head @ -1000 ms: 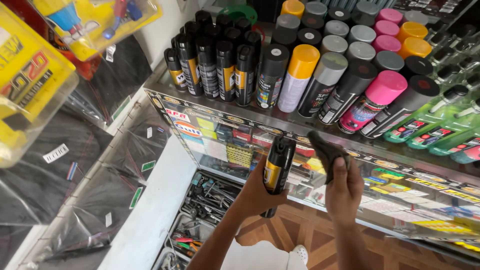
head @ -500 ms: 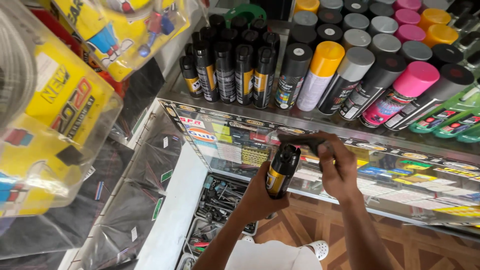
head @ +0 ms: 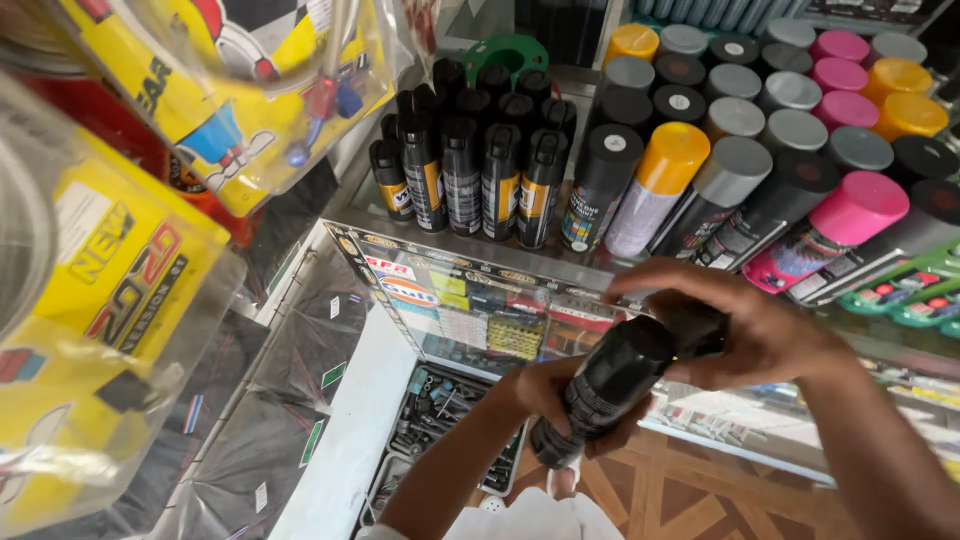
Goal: Cleaning and organizing various spray paint cans on a retail shelf in a parts shop.
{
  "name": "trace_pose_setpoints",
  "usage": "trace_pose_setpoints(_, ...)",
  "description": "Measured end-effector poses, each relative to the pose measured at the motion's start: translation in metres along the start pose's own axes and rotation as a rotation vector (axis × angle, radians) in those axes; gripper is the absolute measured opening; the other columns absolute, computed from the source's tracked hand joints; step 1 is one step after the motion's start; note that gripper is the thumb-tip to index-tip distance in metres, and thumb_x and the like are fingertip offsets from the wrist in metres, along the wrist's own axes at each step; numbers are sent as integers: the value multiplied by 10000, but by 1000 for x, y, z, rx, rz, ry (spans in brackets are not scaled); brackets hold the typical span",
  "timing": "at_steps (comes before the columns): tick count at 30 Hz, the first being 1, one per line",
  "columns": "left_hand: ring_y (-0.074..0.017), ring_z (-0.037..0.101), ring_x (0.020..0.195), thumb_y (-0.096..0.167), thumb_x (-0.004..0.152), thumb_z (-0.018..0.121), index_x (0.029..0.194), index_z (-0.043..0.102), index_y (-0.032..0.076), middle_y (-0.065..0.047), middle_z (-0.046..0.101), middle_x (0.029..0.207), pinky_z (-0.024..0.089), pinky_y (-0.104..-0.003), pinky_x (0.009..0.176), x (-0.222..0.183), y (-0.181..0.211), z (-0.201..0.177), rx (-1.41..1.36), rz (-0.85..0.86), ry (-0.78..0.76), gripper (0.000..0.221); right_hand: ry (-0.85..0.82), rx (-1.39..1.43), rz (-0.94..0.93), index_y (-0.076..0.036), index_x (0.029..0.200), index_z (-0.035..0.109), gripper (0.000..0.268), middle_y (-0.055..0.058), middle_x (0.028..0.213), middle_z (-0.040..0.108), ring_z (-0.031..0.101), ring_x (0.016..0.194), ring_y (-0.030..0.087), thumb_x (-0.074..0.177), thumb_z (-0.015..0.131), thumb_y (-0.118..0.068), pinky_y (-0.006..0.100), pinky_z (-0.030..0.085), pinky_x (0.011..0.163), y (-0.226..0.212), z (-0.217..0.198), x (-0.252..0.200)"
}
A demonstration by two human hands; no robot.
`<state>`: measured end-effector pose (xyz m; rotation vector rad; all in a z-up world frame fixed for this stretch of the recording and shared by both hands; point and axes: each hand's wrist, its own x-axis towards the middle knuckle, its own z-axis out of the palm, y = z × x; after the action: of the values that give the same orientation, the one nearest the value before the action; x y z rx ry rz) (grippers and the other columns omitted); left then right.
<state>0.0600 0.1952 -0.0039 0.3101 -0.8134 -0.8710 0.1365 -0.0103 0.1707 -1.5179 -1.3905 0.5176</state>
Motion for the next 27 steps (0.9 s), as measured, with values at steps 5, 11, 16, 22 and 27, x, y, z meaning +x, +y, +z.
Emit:
trace_pose_setpoints(5,-298,659,944,-61,650,800,1405,538,-76,-198,702,1163,516,-354,815,32,30,-59,-6,-15,-54,800,-116,-272,-70,-79,1315,638,852,61,1217,802,845,962,198,546,980,-213,340,690,851,-28,-48,27)
trace_pose_setpoints(11,-269,640,1029,105,718,818,1479,457,42,-130,636,1211,549,-406,960,108,152,-27,588,38,-212,844,-239,-507,-201,-60,1265,591,866,82,1204,812,910,993,182,494,966,-186,298,800,835,-78,-134,78)
trace_pose_setpoints(16,-229,534,1495,254,938,929,1598,378,291,49,409,1653,573,-492,1218,123,248,52,1723,291,369,861,77,-604,131,37,1356,531,957,151,1148,738,781,969,238,448,834,68,357,646,889,-66,-195,99)
trace_pose_setpoints(22,-194,755,894,252,752,1000,1202,593,84,-71,765,1031,658,-349,783,150,287,66,2233,647,843,630,27,-907,506,-63,1341,675,471,60,1315,721,716,999,238,932,637,-293,412,600,896,-36,-228,162)
trace_pose_setpoints(27,-232,804,990,126,785,921,1358,515,114,-86,758,1203,638,-341,895,148,305,29,2209,628,915,702,49,-989,102,0,998,742,149,66,633,660,491,407,186,1023,755,-147,320,370,361,-17,-233,181)
